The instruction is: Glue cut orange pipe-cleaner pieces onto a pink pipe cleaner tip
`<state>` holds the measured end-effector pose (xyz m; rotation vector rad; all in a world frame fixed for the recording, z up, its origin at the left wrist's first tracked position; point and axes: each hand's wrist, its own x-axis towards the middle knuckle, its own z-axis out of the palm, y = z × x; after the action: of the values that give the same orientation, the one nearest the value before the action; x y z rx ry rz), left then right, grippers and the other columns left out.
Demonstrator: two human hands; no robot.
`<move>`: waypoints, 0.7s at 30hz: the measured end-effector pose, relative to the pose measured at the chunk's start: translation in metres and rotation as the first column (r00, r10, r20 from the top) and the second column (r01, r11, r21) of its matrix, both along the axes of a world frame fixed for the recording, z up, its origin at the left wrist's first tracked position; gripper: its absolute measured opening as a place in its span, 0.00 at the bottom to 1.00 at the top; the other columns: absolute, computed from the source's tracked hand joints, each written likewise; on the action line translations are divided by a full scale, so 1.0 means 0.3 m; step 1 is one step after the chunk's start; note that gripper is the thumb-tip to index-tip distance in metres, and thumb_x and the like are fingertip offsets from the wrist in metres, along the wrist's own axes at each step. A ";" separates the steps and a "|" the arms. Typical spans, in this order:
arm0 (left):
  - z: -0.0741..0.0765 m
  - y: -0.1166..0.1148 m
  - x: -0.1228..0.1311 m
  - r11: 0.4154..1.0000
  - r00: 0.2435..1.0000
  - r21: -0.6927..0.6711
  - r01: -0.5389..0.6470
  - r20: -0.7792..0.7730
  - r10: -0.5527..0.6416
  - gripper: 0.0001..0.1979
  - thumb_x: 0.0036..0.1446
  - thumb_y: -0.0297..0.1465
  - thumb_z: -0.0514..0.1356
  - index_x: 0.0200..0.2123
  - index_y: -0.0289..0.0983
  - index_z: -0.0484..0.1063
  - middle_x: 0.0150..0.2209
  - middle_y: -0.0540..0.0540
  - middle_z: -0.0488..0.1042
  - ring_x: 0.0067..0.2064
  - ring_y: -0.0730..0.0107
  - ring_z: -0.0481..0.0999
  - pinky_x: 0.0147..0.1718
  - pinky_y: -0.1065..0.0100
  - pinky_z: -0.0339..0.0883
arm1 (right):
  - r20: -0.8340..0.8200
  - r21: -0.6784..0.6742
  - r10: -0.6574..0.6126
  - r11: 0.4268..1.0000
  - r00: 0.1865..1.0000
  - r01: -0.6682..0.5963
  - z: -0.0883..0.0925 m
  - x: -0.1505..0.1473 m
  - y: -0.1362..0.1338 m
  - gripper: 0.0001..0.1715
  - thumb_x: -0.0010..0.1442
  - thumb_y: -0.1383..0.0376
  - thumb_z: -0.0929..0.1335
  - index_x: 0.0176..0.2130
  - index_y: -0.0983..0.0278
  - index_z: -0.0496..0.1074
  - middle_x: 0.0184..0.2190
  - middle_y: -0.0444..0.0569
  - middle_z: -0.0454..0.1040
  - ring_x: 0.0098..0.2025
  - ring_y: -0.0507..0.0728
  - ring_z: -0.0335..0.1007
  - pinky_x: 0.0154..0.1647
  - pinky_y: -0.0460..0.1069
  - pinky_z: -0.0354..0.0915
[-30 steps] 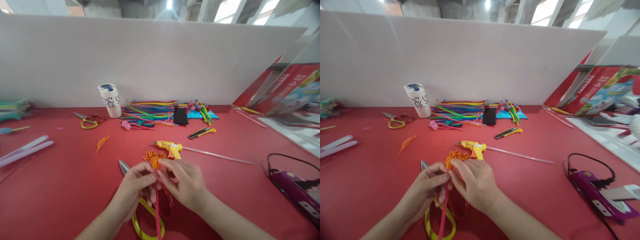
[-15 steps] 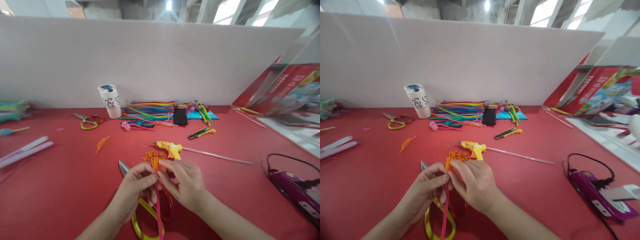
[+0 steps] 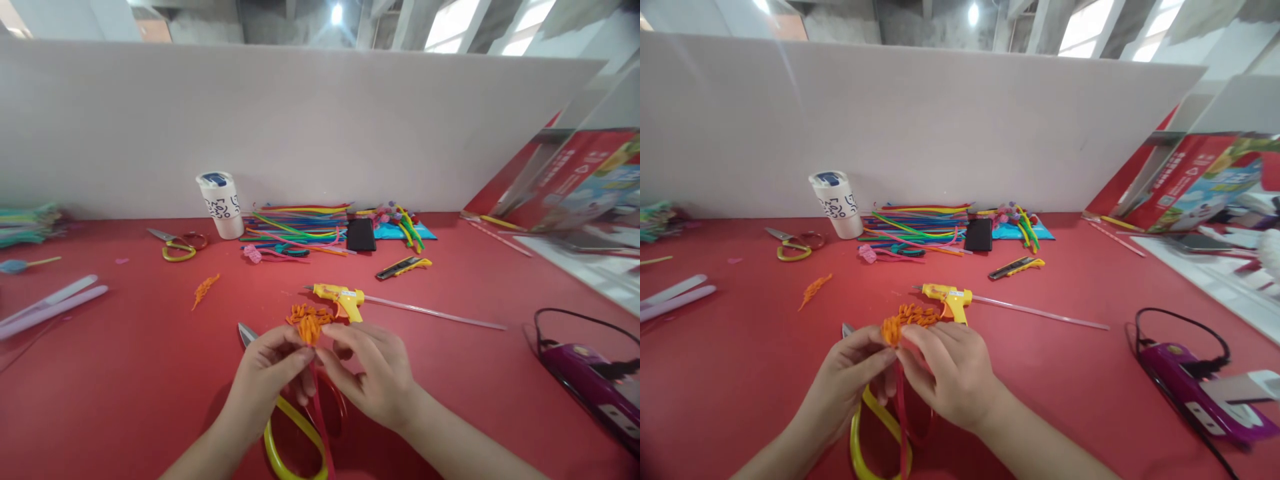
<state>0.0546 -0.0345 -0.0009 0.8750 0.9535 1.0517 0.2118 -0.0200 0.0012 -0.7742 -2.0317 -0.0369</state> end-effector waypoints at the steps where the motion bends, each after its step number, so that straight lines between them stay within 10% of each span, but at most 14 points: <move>1: 0.001 -0.002 -0.001 0.999 0.999 0.043 -0.024 -0.036 0.025 0.05 0.47 0.30 0.62 0.24 0.36 0.69 0.13 0.53 0.69 0.15 0.77 0.68 0.15 0.77 0.64 | -0.004 0.004 0.015 1.000 1.000 -0.015 0.001 0.001 -0.002 0.11 0.55 0.71 0.66 0.40 0.66 0.64 0.21 0.43 0.70 0.21 0.50 0.63 0.24 0.45 0.60; 11: 0.002 -0.035 -0.014 0.938 0.971 0.344 -0.042 -0.208 0.120 0.04 0.49 0.26 0.60 0.25 0.39 0.74 0.19 0.50 0.72 0.21 0.71 0.72 0.23 0.71 0.68 | 0.176 0.069 0.119 0.989 0.977 -0.133 -0.005 0.030 -0.014 0.04 0.56 0.72 0.63 0.33 0.63 0.64 0.19 0.43 0.68 0.21 0.51 0.61 0.23 0.47 0.56; 21: 0.002 -0.022 0.009 1.000 0.997 0.011 0.030 0.067 -0.030 0.06 0.47 0.30 0.63 0.24 0.35 0.69 0.13 0.53 0.70 0.14 0.76 0.69 0.13 0.77 0.64 | 0.022 0.048 0.077 0.996 0.997 -0.078 0.008 0.009 -0.002 0.08 0.56 0.72 0.65 0.38 0.65 0.64 0.20 0.44 0.70 0.20 0.50 0.62 0.22 0.46 0.59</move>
<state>0.0571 -0.0412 -0.0004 0.8540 0.8769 1.0546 0.2145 -0.0204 0.0035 -0.6663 -2.0707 -0.0502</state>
